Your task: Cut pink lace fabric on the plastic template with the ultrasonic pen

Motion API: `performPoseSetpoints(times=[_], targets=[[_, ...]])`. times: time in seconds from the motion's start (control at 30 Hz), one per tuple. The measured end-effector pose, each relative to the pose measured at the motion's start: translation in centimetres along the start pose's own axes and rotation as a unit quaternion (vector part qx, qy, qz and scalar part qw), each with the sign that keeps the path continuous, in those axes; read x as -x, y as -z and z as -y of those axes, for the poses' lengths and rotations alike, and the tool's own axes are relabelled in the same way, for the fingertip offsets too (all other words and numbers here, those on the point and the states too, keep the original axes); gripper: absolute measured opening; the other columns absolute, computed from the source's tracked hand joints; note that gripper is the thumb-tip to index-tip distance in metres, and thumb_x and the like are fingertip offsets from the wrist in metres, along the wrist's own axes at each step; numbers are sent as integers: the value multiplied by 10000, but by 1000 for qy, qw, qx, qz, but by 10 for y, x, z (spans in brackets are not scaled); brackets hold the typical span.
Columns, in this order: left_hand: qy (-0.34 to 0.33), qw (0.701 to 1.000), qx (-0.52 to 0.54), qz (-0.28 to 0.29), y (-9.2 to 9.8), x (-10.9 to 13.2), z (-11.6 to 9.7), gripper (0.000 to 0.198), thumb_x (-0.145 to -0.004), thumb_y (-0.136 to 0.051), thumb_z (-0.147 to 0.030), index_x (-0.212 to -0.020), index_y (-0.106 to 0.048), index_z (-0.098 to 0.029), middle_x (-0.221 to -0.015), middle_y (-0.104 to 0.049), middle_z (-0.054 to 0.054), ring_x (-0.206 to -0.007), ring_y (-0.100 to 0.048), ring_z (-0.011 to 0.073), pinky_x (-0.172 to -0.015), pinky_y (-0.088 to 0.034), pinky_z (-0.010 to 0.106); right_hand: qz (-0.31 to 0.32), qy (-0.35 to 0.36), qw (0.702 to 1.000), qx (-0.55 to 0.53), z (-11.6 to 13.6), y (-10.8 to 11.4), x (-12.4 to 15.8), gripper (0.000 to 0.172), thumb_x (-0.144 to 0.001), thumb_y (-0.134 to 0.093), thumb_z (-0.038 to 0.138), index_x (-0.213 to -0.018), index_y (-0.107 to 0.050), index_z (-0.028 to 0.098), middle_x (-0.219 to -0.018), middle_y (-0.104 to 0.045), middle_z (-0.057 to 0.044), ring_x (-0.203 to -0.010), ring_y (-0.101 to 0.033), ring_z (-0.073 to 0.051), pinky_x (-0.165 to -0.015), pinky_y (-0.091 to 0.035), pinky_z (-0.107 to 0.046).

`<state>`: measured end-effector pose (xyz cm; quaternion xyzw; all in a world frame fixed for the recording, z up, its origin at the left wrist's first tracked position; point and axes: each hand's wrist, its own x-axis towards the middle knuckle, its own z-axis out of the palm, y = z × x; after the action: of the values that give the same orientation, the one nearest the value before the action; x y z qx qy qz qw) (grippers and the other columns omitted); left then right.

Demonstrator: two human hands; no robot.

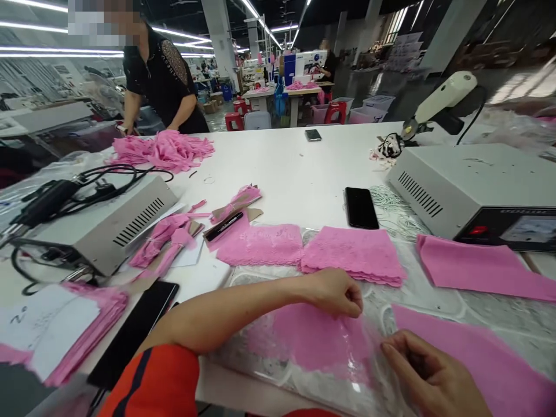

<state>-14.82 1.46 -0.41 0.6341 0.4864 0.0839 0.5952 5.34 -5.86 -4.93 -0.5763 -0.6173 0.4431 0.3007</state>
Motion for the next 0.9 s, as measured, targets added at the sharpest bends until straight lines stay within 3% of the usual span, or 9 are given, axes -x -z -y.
performPoseSetpoints(times=[0.37,0.7,0.9], targets=[[-16,1000,-8,9,0,-2,-3,80,-749,-559,-142,-720,-633,-153,-576,-540,-45,-468,-522,87,-464,-407,181,-9,-15,999,-45,11,2,-2,386,-803,-553,521,-588,-485,208,-552,-381,42,-532,-359,-122,-517,-309,-258],[-8,1000,-29,7,-4,-11,-20,75,-773,-595,-108,-725,-635,-150,-610,-562,-52,-493,-543,65,-533,-444,171,-30,-2,999,-35,9,20,-1,396,-779,-581,530,-555,-495,216,-541,-391,31,-512,-336,-121,-473,-305,-254],[-16,997,-73,0,-10,-19,-25,102,-755,-600,-85,-690,-638,-155,-648,-594,-37,-620,-557,94,-592,-413,183,-50,15,998,-40,0,23,1,359,-771,-589,490,-549,-532,215,-530,-429,17,-514,-375,-129,-468,-321,-246]])
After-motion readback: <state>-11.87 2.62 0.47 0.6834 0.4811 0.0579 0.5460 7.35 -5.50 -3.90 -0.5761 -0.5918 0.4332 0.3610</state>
